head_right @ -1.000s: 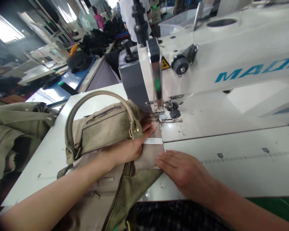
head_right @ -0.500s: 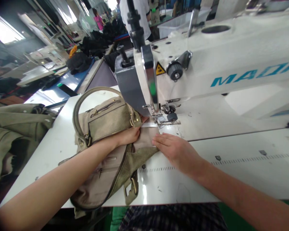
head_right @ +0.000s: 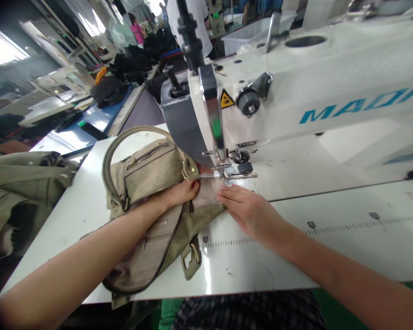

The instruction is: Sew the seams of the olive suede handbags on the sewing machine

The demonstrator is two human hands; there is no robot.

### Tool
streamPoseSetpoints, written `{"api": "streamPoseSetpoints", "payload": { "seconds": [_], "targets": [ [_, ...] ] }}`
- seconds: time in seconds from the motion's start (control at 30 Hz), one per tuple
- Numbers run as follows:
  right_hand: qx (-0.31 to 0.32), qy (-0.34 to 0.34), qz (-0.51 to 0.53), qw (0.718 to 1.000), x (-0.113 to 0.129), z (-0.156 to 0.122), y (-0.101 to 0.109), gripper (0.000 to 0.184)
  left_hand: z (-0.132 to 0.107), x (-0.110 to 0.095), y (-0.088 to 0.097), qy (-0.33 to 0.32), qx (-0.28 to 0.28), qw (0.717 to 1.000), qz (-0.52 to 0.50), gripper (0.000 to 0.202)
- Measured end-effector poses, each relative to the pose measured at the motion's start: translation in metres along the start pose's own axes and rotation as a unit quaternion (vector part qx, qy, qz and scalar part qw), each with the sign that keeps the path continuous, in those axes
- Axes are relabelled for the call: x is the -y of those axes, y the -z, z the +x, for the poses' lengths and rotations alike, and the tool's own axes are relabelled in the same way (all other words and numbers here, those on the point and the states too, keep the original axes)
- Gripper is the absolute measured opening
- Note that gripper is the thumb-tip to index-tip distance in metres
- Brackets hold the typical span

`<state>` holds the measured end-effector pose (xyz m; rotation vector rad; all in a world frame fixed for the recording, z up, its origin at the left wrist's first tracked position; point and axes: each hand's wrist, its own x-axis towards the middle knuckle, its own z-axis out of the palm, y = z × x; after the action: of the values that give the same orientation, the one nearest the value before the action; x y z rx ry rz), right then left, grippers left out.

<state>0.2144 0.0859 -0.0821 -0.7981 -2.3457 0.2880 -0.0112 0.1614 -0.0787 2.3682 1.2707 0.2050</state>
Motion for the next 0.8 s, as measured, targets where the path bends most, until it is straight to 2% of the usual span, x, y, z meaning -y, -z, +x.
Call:
{"api": "streamPoseSetpoints", "payload": {
  "seconds": [0.1,0.17,0.2,0.27,0.37,0.43,0.5,0.57,0.67,0.73,0.8],
  "targets": [
    [0.001,-0.013,0.023,1.0,0.001,-0.003,0.0,0.033,-0.004,-0.015,0.025,0.025,0.014,1.0,0.004,0.037],
    [0.006,-0.011,0.049,0.999,0.005,-0.005,0.002,0.035,-0.027,-0.039,0.042,0.004,0.038,0.999,0.01,0.03],
    [0.01,-0.009,0.061,0.998,0.009,-0.005,0.003,0.037,-0.044,-0.055,0.046,-0.017,0.053,0.998,0.013,0.037],
    [0.019,-0.005,0.081,0.997,0.019,-0.003,0.007,0.042,-0.082,-0.084,0.042,-0.067,0.078,0.995,0.009,0.049],
    [0.06,0.01,0.085,0.995,0.037,0.003,0.015,0.038,-0.13,-0.111,0.012,-0.115,0.009,0.992,0.056,0.061],
    [0.098,0.013,0.073,0.992,0.047,0.004,0.021,0.033,-0.147,-0.115,-0.009,-0.135,-0.025,0.984,0.109,0.056],
    [0.117,-0.002,0.055,0.992,0.054,0.0,0.026,0.028,-0.154,-0.112,-0.018,-0.143,-0.051,0.978,0.14,0.052],
    [0.123,-0.013,0.038,0.992,0.056,-0.008,0.028,0.024,-0.155,-0.109,-0.015,-0.12,-0.062,0.979,0.15,0.06],
    [0.115,0.001,0.013,0.993,0.055,-0.02,0.025,0.024,-0.151,-0.105,0.001,-0.072,-0.014,0.981,0.18,0.076],
    [0.082,0.017,-0.009,0.996,0.054,-0.026,0.021,0.026,-0.145,-0.102,0.008,-0.095,0.011,0.973,0.211,0.077],
    [0.049,0.025,-0.035,0.998,0.055,-0.029,0.019,0.028,-0.137,-0.099,0.01,-0.125,0.012,0.965,0.232,0.073]
  ]
}}
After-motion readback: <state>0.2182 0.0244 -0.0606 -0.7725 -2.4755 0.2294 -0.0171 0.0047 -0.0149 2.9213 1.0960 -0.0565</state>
